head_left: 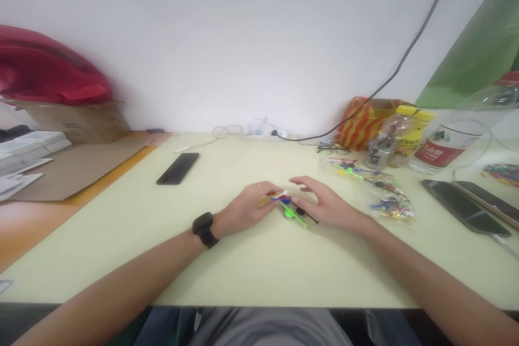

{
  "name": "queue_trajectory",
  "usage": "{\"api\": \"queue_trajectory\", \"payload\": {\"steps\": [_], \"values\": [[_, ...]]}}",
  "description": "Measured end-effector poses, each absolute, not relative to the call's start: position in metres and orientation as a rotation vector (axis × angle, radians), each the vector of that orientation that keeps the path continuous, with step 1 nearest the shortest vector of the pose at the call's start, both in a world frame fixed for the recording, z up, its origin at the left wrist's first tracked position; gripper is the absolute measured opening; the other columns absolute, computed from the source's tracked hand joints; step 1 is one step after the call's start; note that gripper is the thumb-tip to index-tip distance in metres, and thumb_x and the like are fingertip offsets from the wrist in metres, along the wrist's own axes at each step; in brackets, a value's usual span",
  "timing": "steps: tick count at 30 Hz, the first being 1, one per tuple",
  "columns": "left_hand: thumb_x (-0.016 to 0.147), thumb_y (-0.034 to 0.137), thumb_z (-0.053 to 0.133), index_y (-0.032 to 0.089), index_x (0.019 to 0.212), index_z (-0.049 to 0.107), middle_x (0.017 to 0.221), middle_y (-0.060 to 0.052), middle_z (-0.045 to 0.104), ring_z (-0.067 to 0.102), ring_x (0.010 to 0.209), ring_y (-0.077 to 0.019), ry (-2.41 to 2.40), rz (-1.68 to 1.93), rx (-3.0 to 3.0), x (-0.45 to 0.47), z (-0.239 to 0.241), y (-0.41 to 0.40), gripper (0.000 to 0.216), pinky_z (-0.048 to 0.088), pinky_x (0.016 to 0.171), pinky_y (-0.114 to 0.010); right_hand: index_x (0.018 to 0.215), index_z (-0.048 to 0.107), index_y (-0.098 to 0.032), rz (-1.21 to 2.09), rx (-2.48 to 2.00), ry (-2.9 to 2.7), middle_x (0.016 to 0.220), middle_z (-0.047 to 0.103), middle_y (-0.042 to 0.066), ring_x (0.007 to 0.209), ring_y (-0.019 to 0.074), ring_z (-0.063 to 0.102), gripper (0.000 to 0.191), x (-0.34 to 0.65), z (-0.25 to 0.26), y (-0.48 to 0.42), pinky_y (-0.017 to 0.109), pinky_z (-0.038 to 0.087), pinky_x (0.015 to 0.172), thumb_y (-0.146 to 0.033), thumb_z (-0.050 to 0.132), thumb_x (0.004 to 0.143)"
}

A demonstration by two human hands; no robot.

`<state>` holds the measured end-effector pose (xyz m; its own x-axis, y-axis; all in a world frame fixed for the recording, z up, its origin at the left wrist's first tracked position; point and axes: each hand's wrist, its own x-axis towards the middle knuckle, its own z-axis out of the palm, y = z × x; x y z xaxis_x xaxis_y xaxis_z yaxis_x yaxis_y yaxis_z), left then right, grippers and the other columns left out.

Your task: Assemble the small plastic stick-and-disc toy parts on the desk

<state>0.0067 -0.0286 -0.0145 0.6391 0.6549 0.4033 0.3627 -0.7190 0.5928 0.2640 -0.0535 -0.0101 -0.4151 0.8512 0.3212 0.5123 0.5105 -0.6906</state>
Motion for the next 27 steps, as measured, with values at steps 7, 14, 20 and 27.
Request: {"api": "queue_trajectory", "payload": {"steps": [7, 14, 20, 27], "values": [[0.096, 0.043, 0.067, 0.024, 0.136, 0.061, 0.128, -0.011, 0.068, 0.062, 0.121, -0.0279, 0.759, 0.688, 2.459, 0.005, -0.017, -0.03, 0.044, 0.051, 0.105, -0.043, 0.115, 0.07, -0.023, 0.633, -1.309, -2.37, 0.084, 0.068, 0.001, 0.07, 0.0189, 0.06, 0.042, 0.273, -0.003, -0.058, 0.03, 0.046, 0.061, -0.054, 0.072, 0.088], [0.098, 0.043, 0.065, 0.023, 0.128, 0.066, 0.12, -0.01, 0.072, 0.068, 0.11, -0.0258, 0.659, 0.652, 2.416, 0.009, -0.02, -0.028, 0.037, 0.054, 0.098, -0.04, 0.1, 0.068, -0.021, 0.672, -1.119, -2.392, 0.089, 0.067, 0.003, 0.078, 0.0191, 0.061, 0.019, 0.261, -0.007, -0.062, 0.03, 0.045, 0.068, -0.038, 0.065, 0.095], [0.095, 0.047, 0.069, 0.029, 0.145, 0.059, 0.144, -0.01, 0.064, 0.06, 0.131, -0.0299, 0.705, 0.697, 2.493, 0.006, -0.02, -0.031, 0.054, 0.047, 0.113, -0.046, 0.115, 0.071, -0.023, 0.534, -1.272, -2.224, 0.101, 0.072, 0.006, 0.085, 0.0211, 0.065, 0.037, 0.286, -0.003, -0.042, 0.033, 0.052, 0.072, -0.052, 0.068, 0.092], [0.101, 0.052, 0.058, 0.034, 0.157, 0.046, 0.169, -0.008, 0.034, 0.032, 0.155, -0.0388, 0.641, 0.565, 2.912, 0.016, -0.012, -0.044, 0.06, 0.019, 0.128, -0.062, 0.106, 0.073, -0.021, 0.465, -1.655, -1.926, 0.11, 0.075, 0.008, 0.096, 0.0238, 0.069, 0.024, 0.349, 0.002, 0.017, 0.036, 0.054, 0.086, -0.038, 0.066, 0.092]]}}
